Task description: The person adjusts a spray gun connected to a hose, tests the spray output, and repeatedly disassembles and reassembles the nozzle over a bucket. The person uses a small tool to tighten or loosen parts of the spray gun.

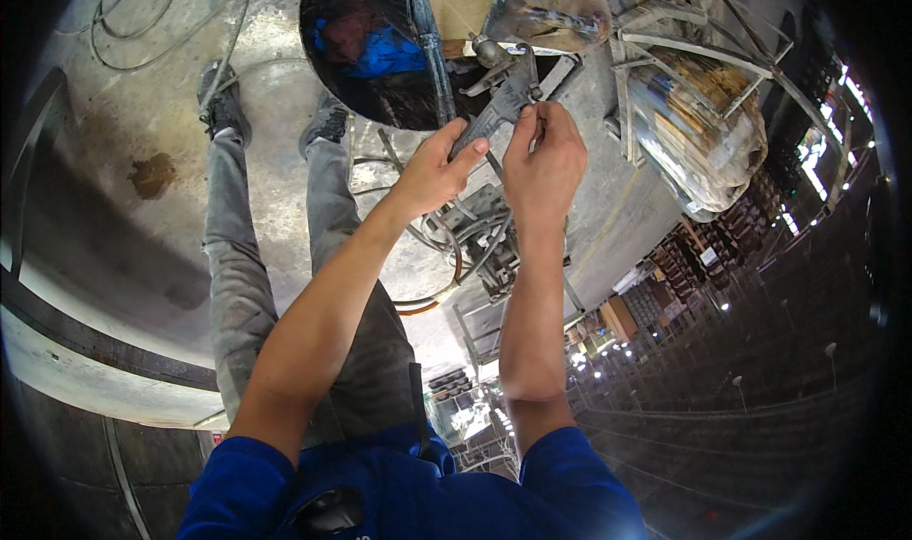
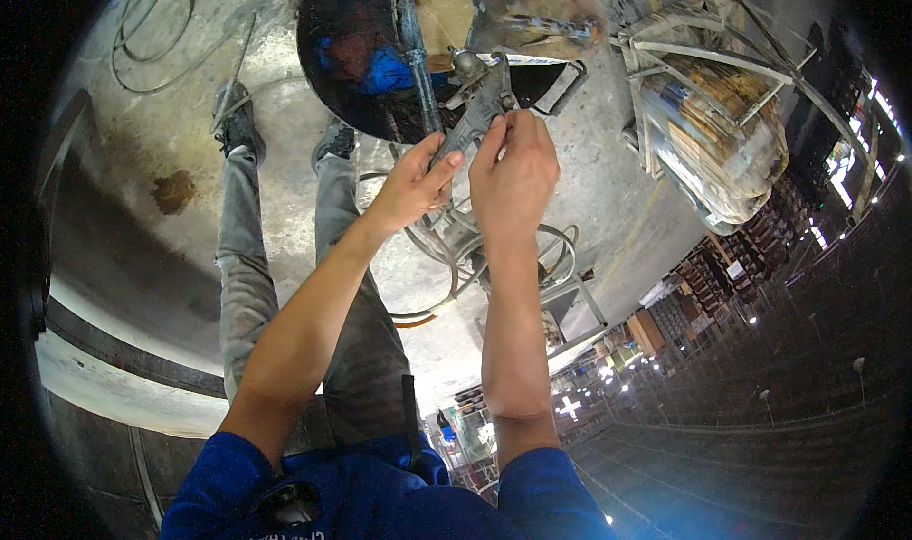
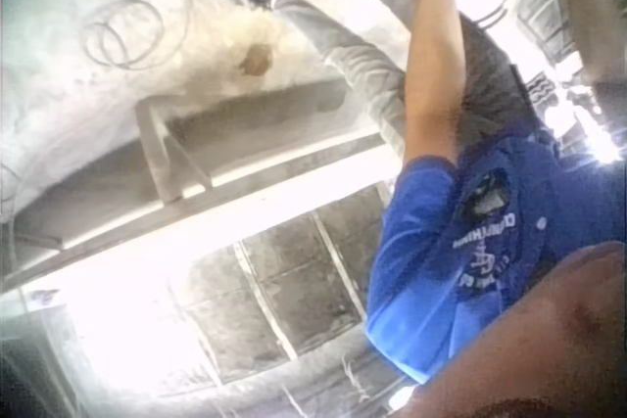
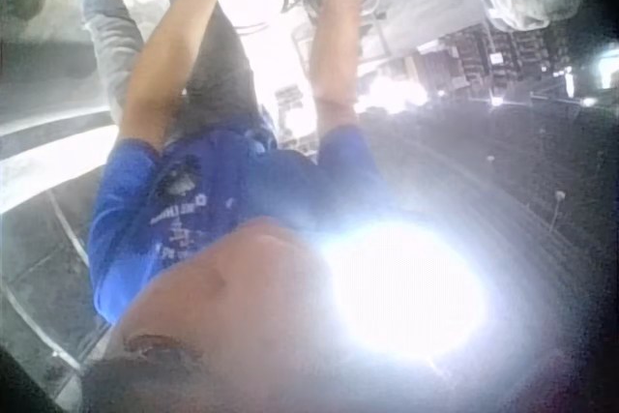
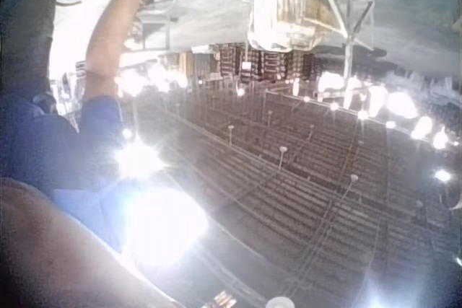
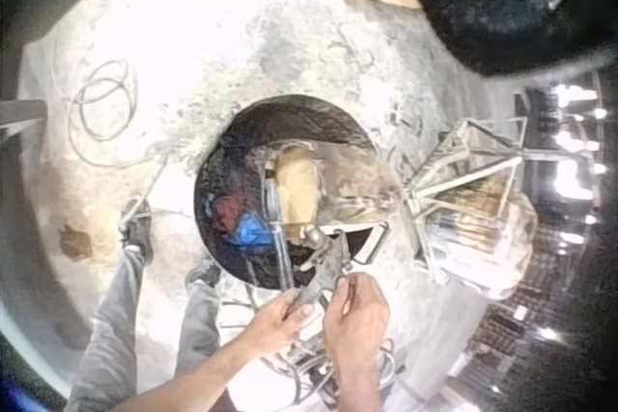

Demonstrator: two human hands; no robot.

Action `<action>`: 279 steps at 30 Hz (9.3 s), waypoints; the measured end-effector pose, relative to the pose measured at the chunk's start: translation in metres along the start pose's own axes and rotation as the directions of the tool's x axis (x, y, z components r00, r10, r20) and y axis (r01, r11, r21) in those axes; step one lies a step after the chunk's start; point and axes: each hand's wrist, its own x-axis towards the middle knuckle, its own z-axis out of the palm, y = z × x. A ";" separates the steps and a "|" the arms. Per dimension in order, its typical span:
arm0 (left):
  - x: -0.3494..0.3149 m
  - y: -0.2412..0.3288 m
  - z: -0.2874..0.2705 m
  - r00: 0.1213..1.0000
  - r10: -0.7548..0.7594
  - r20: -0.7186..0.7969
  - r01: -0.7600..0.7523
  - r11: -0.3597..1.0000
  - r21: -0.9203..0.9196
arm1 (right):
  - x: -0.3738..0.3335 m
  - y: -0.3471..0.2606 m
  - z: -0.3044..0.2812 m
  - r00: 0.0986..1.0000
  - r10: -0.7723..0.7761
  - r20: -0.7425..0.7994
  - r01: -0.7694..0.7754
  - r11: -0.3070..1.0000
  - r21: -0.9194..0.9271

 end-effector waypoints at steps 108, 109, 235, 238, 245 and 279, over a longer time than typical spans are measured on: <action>-0.177 0.067 -0.143 0.928 0.284 -0.242 0.219 0.110 0.969 | -0.034 -0.078 0.099 0.868 0.426 0.257 -0.494 0.801 0.340; -0.160 0.073 -0.123 0.915 0.330 -0.231 0.119 0.325 0.938 | -0.035 -0.078 0.099 0.869 0.424 0.257 -0.491 0.804 0.335; -0.219 0.196 -0.039 0.883 0.462 -0.082 -0.150 0.444 0.883 | -0.063 -0.026 0.033 0.674 0.602 0.427 -0.625 0.158 0.764; -0.227 0.202 -0.041 0.889 0.453 -0.064 -0.156 0.433 0.888 | -0.069 -0.039 0.038 0.699 0.645 0.308 -0.595 0.285 0.752; -0.243 0.207 -0.058 0.918 0.387 -0.093 -0.094 0.438 0.894 | -0.032 -0.063 0.082 0.790 0.613 -0.001 -0.496 0.640 0.586; -0.168 0.097 0.048 0.994 0.110 -0.005 -0.029 0.304 0.952 | -0.303 0.141 -0.035 0.739 0.647 0.187 -0.490 0.327 0.808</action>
